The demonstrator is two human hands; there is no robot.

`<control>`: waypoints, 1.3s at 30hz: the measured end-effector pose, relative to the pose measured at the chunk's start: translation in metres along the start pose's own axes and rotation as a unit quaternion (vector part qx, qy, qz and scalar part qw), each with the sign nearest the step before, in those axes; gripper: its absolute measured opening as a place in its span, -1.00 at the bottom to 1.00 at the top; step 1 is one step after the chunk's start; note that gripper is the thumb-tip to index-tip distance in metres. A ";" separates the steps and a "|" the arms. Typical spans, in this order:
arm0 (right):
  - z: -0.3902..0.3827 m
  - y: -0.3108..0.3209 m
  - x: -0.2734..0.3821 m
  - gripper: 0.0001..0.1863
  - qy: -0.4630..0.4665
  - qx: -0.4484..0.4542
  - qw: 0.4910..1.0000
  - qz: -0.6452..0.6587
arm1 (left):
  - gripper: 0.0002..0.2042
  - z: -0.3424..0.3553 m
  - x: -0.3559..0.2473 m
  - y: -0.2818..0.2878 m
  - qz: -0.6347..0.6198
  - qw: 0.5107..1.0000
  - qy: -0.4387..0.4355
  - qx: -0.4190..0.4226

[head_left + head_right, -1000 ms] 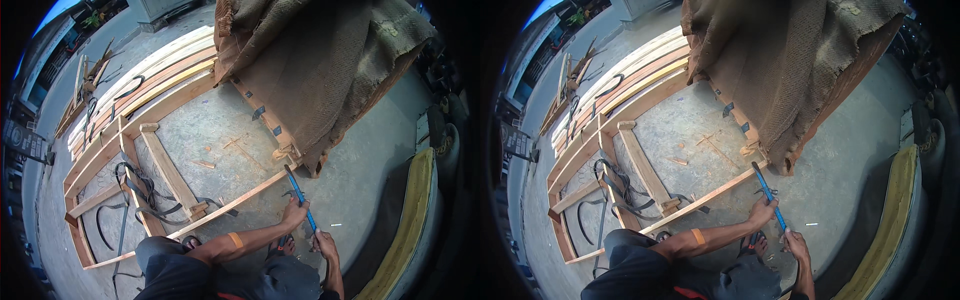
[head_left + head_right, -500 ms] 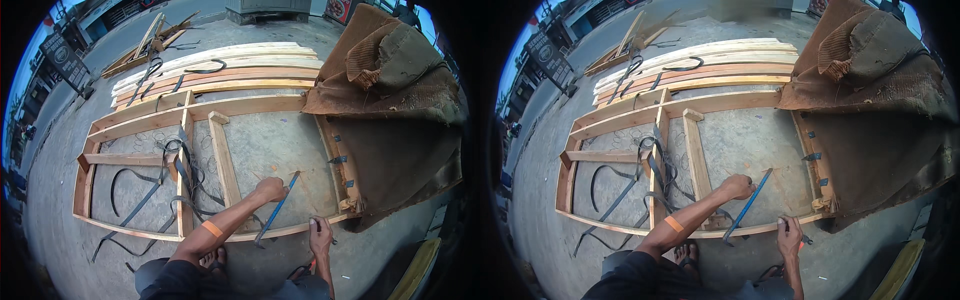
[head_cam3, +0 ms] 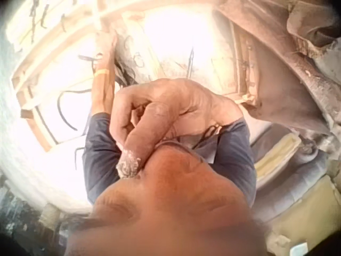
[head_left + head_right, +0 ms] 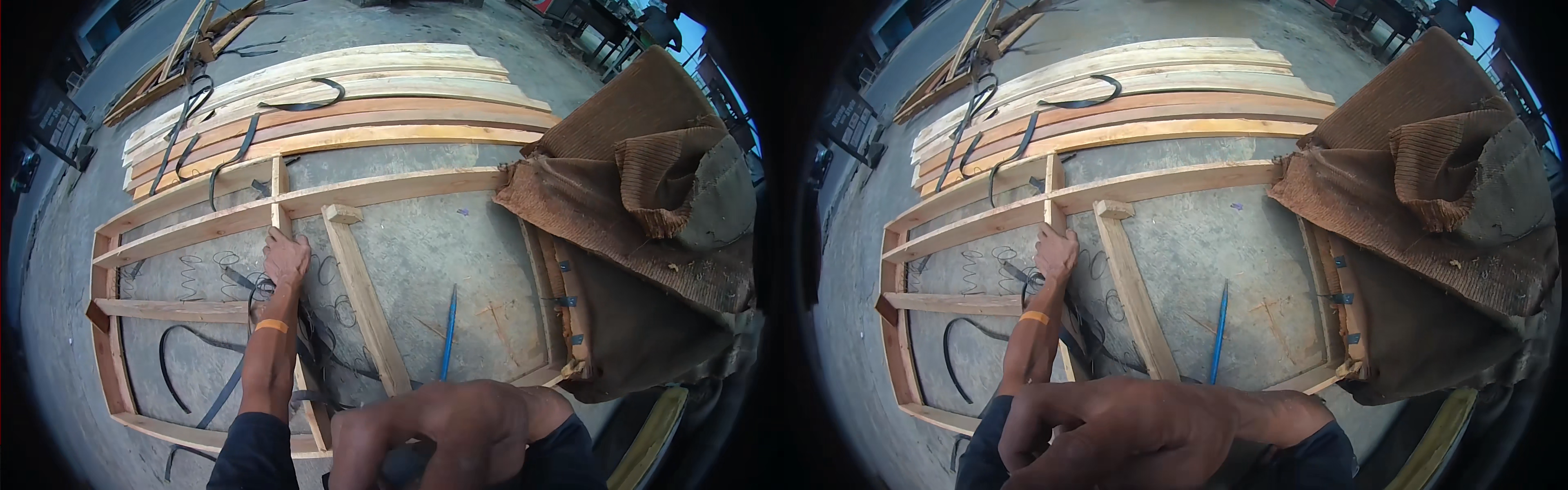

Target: The person uses a hammer and a blue pry bar to adjust and secure a wooden frame of a piece of furniture. They also use pliers to manipulate small wooden dowels and a brown fabric cover attached to the frame. The person works on the floor in a workshop setting.

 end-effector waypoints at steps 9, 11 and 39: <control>0.096 0.104 -0.023 -0.79 -0.055 0.063 0.964 -0.254 | -0.34 0.008 0.003 0.012 -0.014 0.999 0.028 0.016; 0.090 0.185 -0.033 -0.70 -0.208 -0.065 0.827 -0.518 | -0.33 0.011 0.011 0.012 -0.001 0.999 0.035 0.011; -0.147 0.374 0.249 -0.54 -0.390 -0.380 0.093 -0.834 | -0.29 0.006 -0.009 -0.001 0.061 0.997 0.026 0.039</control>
Point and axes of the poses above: each hand's wrist, its own z-axis towards the middle knuckle, its own y-axis out of the back of the hand, x = y × z, the point moved 7 cm from there along z, towards the middle knuckle, and after that the axes turned 3 degrees about -z, right-handed, at the moved point
